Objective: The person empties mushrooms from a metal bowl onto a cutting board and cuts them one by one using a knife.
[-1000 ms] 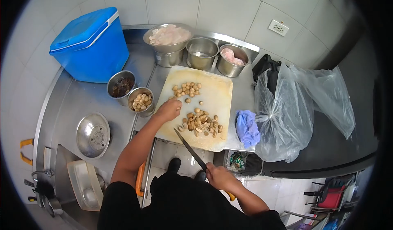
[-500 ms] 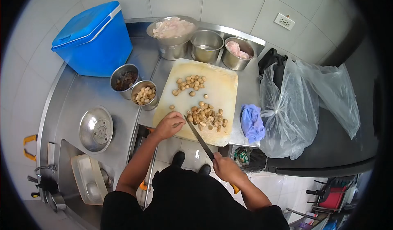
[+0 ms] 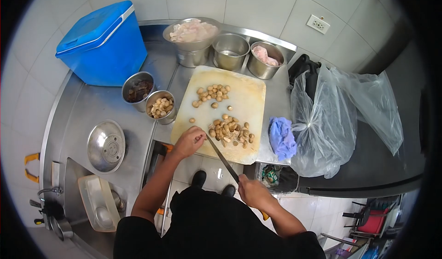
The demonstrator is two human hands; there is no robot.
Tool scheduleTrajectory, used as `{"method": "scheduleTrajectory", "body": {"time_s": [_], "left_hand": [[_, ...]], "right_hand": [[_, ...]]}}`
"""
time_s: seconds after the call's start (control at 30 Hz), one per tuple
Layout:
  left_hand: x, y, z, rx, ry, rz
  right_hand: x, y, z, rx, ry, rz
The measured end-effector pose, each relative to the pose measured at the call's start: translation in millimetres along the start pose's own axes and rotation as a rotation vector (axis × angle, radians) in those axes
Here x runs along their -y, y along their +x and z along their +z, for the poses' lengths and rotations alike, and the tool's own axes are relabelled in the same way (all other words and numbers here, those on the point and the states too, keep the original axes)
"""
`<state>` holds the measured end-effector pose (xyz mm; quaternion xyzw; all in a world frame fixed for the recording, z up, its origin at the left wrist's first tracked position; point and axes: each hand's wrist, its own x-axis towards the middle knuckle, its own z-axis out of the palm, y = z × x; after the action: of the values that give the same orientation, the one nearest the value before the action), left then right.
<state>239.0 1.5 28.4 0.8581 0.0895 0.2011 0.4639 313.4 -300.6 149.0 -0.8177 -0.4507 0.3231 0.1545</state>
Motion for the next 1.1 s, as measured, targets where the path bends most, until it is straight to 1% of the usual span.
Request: {"method": "scheduleTrajectory", "body": {"time_s": [0.23, 0.33, 0.47, 0.53, 0.57, 0.63, 0.67, 0.73, 0.77, 0.8, 0.87, 0.9, 0.93, 0.97, 1.0, 1.07, 1.1], "left_hand": [[2.1, -0.1, -0.2, -0.003, 0.002, 0.01], [1.6, -2.4, -1.3, -0.011, 0.016, 0.012], [3.5, -2.5, -0.4, -0.038, -0.012, -0.008], [4.8, 0.3, -3.3, -0.157, -0.086, -0.078], [7.0, 3.0, -8.2, -0.16, -0.085, -0.077], [11.0, 12.9, -24.6, -0.25, 0.053, -0.159], [11.3, 17.2, -29.4, -0.256, 0.058, -0.159], [8.3, 24.3, -38.6, -0.254, 0.212, -0.142], [21.4, 27.6, -37.8, -0.249, 0.257, -0.074], [27.8, 29.2, -38.0, -0.255, 0.258, -0.071], [39.9, 30.9, -36.9, -0.115, 0.352, -0.004], [38.2, 32.9, -37.3, -0.121, 0.355, -0.002], [36.1, 34.9, -36.7, -0.1, 0.302, -0.046], [34.1, 35.8, -36.4, -0.079, 0.25, -0.091], [29.4, 35.9, -36.7, -0.085, 0.252, -0.092], [18.8, 32.3, -33.2, -0.097, 0.16, -0.123], [15.8, 29.8, -30.9, -0.09, 0.157, -0.119]], "right_hand": [[10.3, 17.8, 3.6, 0.016, -0.013, 0.042], [2.6, 12.0, 6.5, 0.047, -0.003, 0.053], [5.0, -2.1, -7.7, 0.057, 0.038, 0.039], [4.6, -7.0, -8.4, -0.026, 0.095, 0.041], [3.3, -8.0, -7.7, -0.026, 0.093, 0.039], [0.8, -8.1, -4.7, -0.067, 0.11, 0.058], [0.1, -7.5, -2.3, -0.067, 0.109, 0.05], [-2.2, -6.3, 3.7, -0.095, 0.071, 0.054], [-5.6, -4.9, 8.1, -0.096, 0.067, 0.047], [-8.1, -3.5, 11.3, -0.128, 0.057, 0.024], [-11.9, -2.5, 7.1, -0.163, 0.041, -0.001], [-7.6, -2.4, -2.5, -0.053, 0.305, 0.125], [-5.9, -1.9, -8.4, 0.062, 0.569, 0.25], [-13.8, -0.7, -6.1, 0.096, 0.734, 0.326], [-14.5, -1.7, -4.8, 0.097, 0.731, 0.321], [-16.5, -5.3, -3.6, -0.059, 0.613, 0.295], [-17.4, -6.4, -3.6, -0.064, 0.615, 0.3]]}}
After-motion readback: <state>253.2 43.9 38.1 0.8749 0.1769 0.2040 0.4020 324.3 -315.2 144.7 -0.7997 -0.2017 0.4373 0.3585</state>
